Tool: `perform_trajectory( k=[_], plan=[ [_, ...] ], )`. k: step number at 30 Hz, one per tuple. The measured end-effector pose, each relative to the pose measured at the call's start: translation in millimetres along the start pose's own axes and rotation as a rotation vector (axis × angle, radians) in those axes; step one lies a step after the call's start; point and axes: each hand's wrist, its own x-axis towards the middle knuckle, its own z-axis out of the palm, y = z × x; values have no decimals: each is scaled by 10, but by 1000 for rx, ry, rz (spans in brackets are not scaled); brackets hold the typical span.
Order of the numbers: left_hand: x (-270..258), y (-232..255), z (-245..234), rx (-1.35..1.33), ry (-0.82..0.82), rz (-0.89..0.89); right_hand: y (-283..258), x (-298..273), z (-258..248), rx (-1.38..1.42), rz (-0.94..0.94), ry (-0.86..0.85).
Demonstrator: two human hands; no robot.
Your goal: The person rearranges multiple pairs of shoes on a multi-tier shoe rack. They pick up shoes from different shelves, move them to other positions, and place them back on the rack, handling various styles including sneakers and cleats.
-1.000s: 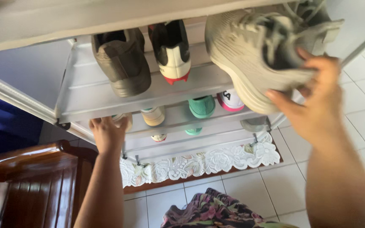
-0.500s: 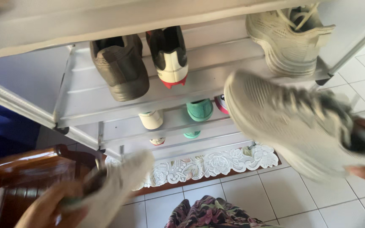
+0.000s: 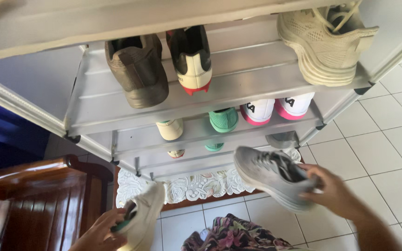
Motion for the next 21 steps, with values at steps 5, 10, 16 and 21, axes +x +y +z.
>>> perform_trajectory(
  k=[5,10,16,21],
  plan=[
    [27,357,-114,-291,49,-246,326,480,649,-92,-356,312],
    [248,683,203,-241,354,-104,314,898,1114,-169,-456,490],
    [651,964,439,64,490,-165,129,1437,1280,-158,-443,595],
    [1113,857,457,142,610,-25,5,1863,1353,-219,-363,638]
  ],
)
